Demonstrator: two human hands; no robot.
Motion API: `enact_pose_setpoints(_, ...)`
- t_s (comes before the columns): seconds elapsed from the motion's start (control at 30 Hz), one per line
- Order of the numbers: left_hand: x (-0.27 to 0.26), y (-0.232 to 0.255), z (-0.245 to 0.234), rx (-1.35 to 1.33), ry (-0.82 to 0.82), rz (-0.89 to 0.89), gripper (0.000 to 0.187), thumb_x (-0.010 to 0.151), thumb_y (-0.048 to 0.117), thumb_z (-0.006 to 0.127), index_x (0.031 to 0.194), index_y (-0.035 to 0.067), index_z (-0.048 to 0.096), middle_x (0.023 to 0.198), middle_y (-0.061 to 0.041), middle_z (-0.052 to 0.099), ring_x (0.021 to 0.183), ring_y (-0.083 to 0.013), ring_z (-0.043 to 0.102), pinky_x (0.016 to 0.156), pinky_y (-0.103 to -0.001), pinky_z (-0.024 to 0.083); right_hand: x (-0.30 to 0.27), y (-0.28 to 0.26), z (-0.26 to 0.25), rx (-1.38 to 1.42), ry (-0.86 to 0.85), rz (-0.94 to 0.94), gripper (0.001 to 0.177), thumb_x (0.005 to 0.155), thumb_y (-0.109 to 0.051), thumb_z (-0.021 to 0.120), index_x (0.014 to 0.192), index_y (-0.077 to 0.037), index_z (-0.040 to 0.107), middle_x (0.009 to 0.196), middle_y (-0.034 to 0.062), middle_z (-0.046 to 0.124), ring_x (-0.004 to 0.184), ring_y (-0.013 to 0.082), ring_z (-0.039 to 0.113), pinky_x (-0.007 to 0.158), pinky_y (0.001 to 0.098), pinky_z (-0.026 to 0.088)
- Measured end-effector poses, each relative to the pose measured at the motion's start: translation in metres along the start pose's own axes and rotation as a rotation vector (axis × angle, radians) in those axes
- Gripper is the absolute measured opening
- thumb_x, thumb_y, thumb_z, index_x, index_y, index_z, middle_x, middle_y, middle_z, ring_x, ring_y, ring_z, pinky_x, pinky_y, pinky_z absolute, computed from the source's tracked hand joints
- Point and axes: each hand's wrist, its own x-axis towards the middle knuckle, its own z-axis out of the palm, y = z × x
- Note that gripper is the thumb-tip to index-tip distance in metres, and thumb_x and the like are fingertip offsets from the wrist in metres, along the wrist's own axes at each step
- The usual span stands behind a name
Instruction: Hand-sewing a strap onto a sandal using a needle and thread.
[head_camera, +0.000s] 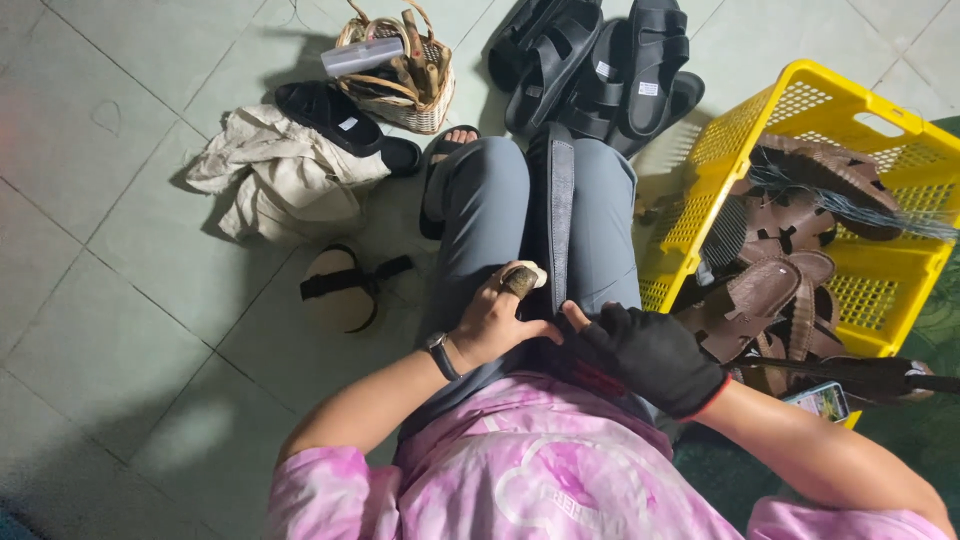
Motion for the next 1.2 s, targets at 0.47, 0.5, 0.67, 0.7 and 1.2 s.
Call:
enact_pose_setpoints(0.47, -0.006, 0.035, -0.038, 0.0, -0.066, -0.034, 0.035, 0.073, 0.033, 0.08, 0.076, 0.003, 0.063, 0.097, -0.011, 0.058, 0.084, -0.0296, 0.067, 0.072, -0.033, 0.057, -0.016, 0.013, 0.06, 0.511, 0.216, 0.108, 0.029, 0.084, -0.018, 0.061, 0.109, -0.003, 0.057, 0.082, 0.0094, 0.066, 0.067, 0.0287, 0.069, 0.053, 0.0363, 0.056)
enact_pose_setpoints(0.5, -0.01, 0.039, -0.043, -0.18, -0.094, -0.161, 0.03, 0.077, 0.028, 0.08, 0.078, 0.003, 0.065, 0.096, -0.008, 0.059, 0.083, -0.0279, 0.067, 0.072, -0.032, 0.056, -0.015, 0.012, 0.054, 0.56, 0.187, 0.123, 0.029, 0.082, -0.015, 0.061, 0.108, -0.003, 0.055, 0.078, 0.0105, 0.064, 0.064, 0.0304, 0.068, 0.05, 0.0386, 0.055)
enact_pose_setpoints(0.67, -0.004, 0.062, -0.049, -1.071, -0.187, -0.676, 0.015, 0.094, 0.009, 0.055, 0.101, 0.0, 0.064, 0.082, -0.015, 0.069, 0.054, -0.0083, 0.057, 0.042, -0.014, 0.038, -0.008, 0.01, 0.045, 0.685, 0.164, 0.136, 0.036, 0.083, -0.015, 0.059, 0.115, -0.002, 0.053, 0.075, 0.0107, 0.065, 0.063, 0.0303, 0.069, 0.052, 0.0384, 0.056)
enact_pose_setpoints(0.7, -0.013, 0.05, -0.036, -1.005, -0.166, -0.682, 0.015, 0.091, 0.006, 0.056, 0.101, 0.001, 0.066, 0.072, -0.011, 0.069, 0.046, -0.0018, 0.049, 0.04, -0.012, 0.035, -0.008, 0.01, 0.047, 0.772, 0.165, 0.17, 0.042, 0.082, -0.015, 0.058, 0.123, -0.006, 0.054, 0.075, 0.0066, 0.066, 0.066, 0.0268, 0.07, 0.055, 0.0354, 0.057)
enact_pose_setpoints(1.2, 0.014, 0.069, -0.028, -0.045, -0.002, -0.163, 0.033, 0.072, 0.034, 0.082, 0.079, 0.006, 0.066, 0.09, -0.005, 0.054, 0.07, -0.0233, 0.065, 0.063, -0.031, 0.056, -0.008, 0.02, -0.024, 0.047, 0.07, 0.007, 0.045, 0.078, -0.022, 0.06, 0.122, -0.021, 0.057, 0.071, 0.0012, 0.057, 0.062, 0.0209, 0.062, 0.045, 0.036, 0.049)
